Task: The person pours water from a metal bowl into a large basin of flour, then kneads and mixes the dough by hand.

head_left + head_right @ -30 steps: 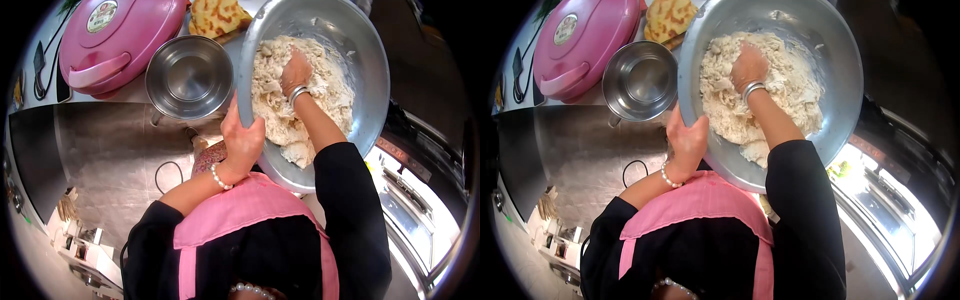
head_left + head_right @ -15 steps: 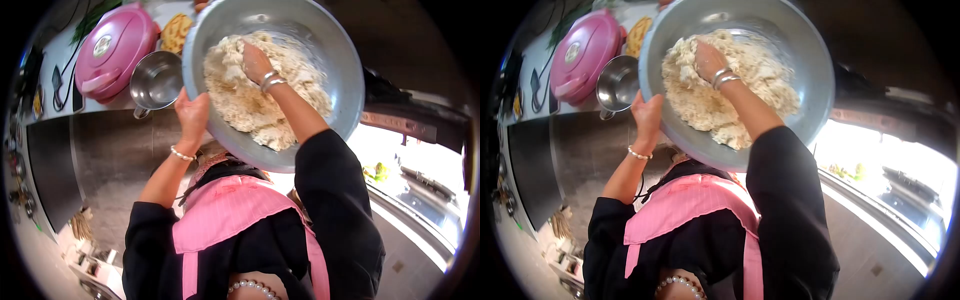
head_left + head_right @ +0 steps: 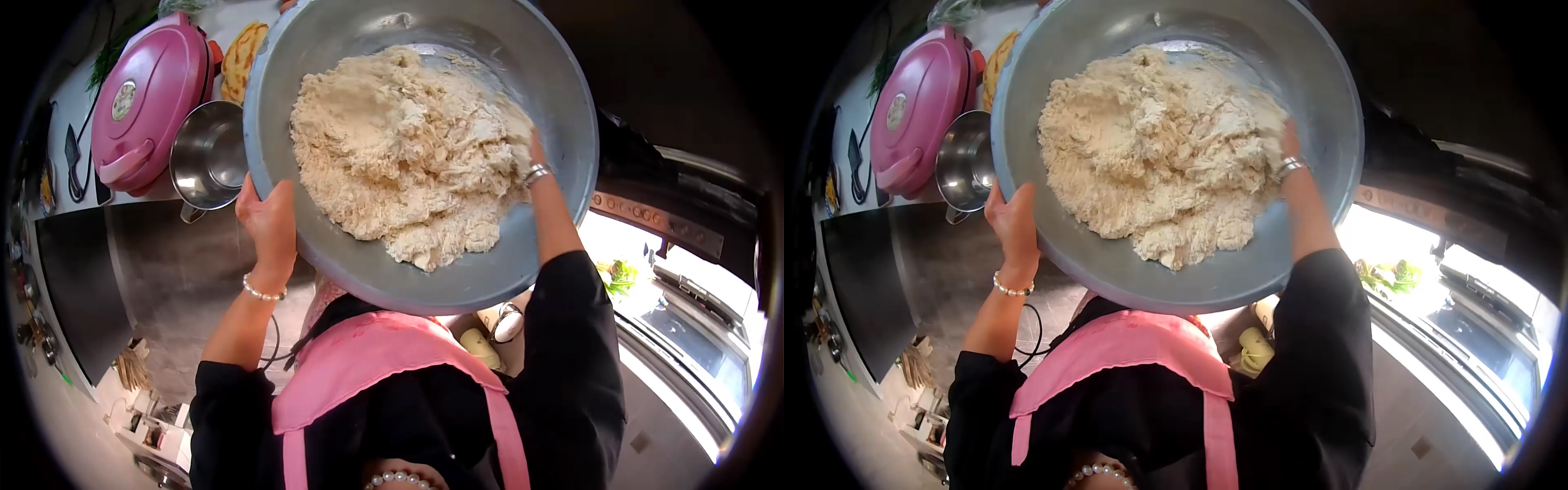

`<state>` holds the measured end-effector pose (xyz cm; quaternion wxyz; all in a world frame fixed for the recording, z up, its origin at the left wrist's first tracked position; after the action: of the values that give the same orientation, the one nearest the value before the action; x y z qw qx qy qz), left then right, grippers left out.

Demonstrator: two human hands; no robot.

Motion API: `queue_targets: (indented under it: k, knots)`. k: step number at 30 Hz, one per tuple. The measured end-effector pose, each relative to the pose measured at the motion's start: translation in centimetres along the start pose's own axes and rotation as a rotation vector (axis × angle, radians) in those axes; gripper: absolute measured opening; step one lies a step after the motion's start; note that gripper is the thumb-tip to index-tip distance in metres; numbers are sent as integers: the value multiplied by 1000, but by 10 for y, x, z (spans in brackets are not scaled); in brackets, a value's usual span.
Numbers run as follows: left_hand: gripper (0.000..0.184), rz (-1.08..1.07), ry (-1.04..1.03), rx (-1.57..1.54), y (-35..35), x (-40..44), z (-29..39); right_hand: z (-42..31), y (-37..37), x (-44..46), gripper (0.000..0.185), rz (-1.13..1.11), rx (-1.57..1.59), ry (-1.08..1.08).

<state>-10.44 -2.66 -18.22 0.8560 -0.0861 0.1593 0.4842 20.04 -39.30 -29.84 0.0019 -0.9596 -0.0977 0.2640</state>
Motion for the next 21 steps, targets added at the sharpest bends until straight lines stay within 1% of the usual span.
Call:
queue_targets:
  k: [1, 3, 4, 5, 6, 7, 9, 10, 11, 12, 14, 17, 20, 21]
  knots:
    - [10, 20, -4, 0, 1, -2, 1, 8, -18, 14, 37, -49, -6, -7]
    - [11, -11, -17, 47, 3, -6, 0, 16, -55, 20, 36, -163, -25, 14]
    - [11, -23, -35, 58, 4, -3, 0, 13, -75, 9, 36, -228, -38, 46]
    - [12, -44, -8, -24, 5, 0, -8, 7, -92, -7, 36, -296, -59, 83]
    - [12, -52, -19, -41, 4, 0, -6, -4, -109, -30, 35, -366, -118, 128]
    - [13, -63, -26, -57, 2, -1, -4, -18, -124, -59, 35, -430, -197, 173]
    - [13, -86, -66, -65, 1, -1, -3, -49, -159, -119, 39, -531, -548, 303]
    - [14, -95, -100, -62, 1, 1, -5, -52, -175, -143, 41, -577, -727, 368]
    - [14, -103, -133, -60, 2, 1, -4, -60, -185, -161, 44, -453, -920, 638]
    - [15, -122, -157, -53, 2, 0, -2, -46, -181, -169, 44, -428, -1050, 660]
    - [17, -146, -200, -42, 2, -1, 2, -22, -177, -178, 44, -387, -1316, 701]
    - [19, -117, -171, -96, 3, 1, -2, -19, -203, -204, 38, -435, -1531, 686]
    - [25, -125, -106, -38, 2, 2, -10, 5, -234, -181, 34, -481, -1847, 546]
    - [38, -120, -114, 18, 3, 3, -12, 2, -245, -175, 21, -461, -1847, 613]
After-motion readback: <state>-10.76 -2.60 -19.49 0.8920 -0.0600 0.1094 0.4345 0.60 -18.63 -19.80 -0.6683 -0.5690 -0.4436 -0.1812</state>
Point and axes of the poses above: each hand's wrist, its own x-axis towards the middle knuckle, its own y-axis out of the back of the hand, z = x × y, the point moved 9 cm from there along x, towards the middle knuckle, and after that the axes turned 7 degrees about y, right-handed, at the moved point
